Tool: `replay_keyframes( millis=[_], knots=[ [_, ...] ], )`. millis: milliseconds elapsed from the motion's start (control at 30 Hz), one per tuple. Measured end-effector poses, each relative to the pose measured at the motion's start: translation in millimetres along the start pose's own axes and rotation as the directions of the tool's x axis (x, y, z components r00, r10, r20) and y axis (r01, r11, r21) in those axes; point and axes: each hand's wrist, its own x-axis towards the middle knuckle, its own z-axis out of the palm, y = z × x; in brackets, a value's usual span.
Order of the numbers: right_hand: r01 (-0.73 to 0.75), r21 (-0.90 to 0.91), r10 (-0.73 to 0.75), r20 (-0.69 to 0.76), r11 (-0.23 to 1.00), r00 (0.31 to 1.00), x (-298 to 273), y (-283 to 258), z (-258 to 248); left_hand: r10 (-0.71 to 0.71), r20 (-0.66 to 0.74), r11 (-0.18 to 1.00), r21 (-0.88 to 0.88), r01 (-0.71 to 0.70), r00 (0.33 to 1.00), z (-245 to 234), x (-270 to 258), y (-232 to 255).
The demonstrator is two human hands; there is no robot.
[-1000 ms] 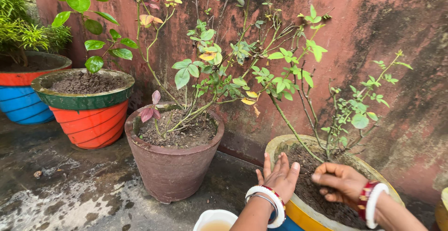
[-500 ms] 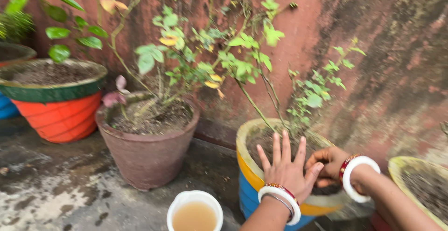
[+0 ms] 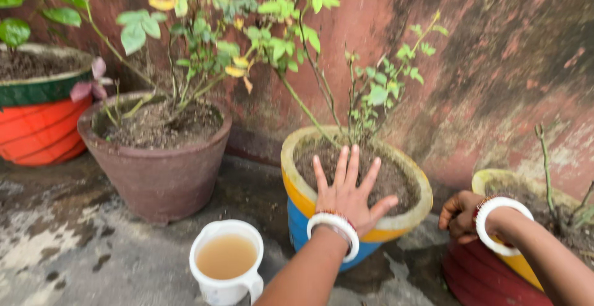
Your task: The person loosens and pats down the soil in plant pots by hand, pours liquid from a mug into a potted plant, and presses the soil around the plants.
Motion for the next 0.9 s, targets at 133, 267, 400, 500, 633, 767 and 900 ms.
replay_keyframes(
  millis=[133, 267, 400, 500, 633, 767, 900],
  knots=[
    [-0.075, -0.136, 0.067, -0.065, 0.988, 0.996, -6.6, -13.9, 4.7, -0.017, 0.023, 0.999, 0.052, 0.016, 1.000, -0.9, 0.3, 1.6],
    [-0.100, -0.223, 0.075, -0.116, 0.970, 0.990, -16.0, -29.8, 11.1, -0.032, 0.070, 0.995, 0.092, 0.025, 0.997, -3.2, 2.1, 2.7],
    [-0.082, -0.176, 0.064, -0.109, 0.981, 0.992, -12.3, -31.4, 5.6, -0.054, 0.147, 0.995, 0.086, 0.042, 0.988, -6.3, 3.5, 2.8],
    [0.016, -0.175, -0.052, -0.203, 0.984, 0.978, -1.8, -28.1, -2.1, -0.046, 0.009, 0.995, -0.086, 0.046, 0.999, -10.5, 5.5, 2.1],
    [0.189, -0.065, -0.199, -0.235, 0.980, 0.951, 16.2, -29.1, -12.9, -0.251, -0.051, 0.906, -0.364, 0.216, 0.967, -19.3, 10.1, -6.1],
    [0.620, -0.090, -0.627, -0.102, 0.779, 0.773, 31.5, -39.7, -3.4, -0.332, -0.175, 0.920, -0.276, 0.277, 0.927, -21.8, 15.4, -34.0],
    [0.644, -0.134, -0.644, 0.053, 0.753, 0.764, 33.6, -61.1, 29.1, -0.358, -0.102, 0.930, -0.130, 0.344, 0.928, -13.9, 14.1, -44.4]
  ],
)
